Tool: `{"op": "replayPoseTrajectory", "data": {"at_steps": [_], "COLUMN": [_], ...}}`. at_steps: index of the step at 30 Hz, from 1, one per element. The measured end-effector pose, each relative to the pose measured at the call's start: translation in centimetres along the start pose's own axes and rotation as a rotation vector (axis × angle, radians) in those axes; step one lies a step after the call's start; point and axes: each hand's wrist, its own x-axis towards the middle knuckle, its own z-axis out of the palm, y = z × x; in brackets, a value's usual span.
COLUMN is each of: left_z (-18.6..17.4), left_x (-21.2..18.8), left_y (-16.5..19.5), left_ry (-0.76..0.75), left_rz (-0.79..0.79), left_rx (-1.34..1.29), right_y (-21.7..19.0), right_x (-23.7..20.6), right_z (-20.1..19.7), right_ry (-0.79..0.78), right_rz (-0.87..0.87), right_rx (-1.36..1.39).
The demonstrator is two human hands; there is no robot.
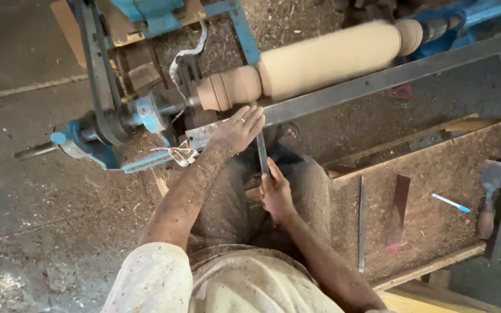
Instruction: The person uses a chisel to shape a piece of wood mounted on a rotating lathe. They hold the tool against the spinning wood to carve and smooth the surface, creating a decorative turned object.
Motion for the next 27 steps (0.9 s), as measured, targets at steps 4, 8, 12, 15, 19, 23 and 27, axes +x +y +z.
{"op": "replayPoseTrajectory", "data": {"at_steps": [4,8,12,15,19,23,27], "left_z": [0.3,0.5,0.7,0.9,1.0,0.7,0.6], "left_x": [0.0,0.0,-0.2,-0.2,-0.1,-0.3,-0.2], "left_y": [-0.1,0.0,0.1,0.0,0.0,0.0,0.0], "left_ry": [-0.026,-0.005,-0.031,-0.035,-0.013,-0.017,0.007], "left_rz": [0.022,-0.01,-0.005,-0.009,-0.018,-0.028,-0.041], "left_rx": [0.028,0.002,0.028,0.036,0.043,0.067,0.086], "right_y": [-0.4,-0.3,-0.4,-0.7,-1.1,-1.7,-2.8], "right_x": [0.7,1.1,1.6,1.9,2.1,2.6,3.1], "right_z": [-1.6,-2.7,-3.3,-3.8,-4.5,-5.6,-6.5], "right_ry": [-0.026,-0.056,-0.043,-0.088,-0.104,-0.091,-0.203], "right_rz": [0.009,-0.011,-0.08,-0.177,-0.093,-0.014,-0.153], "right_rx": [-0.038,-0.048,-0.128,-0.215,-0.179,-0.25,-0.331]}}
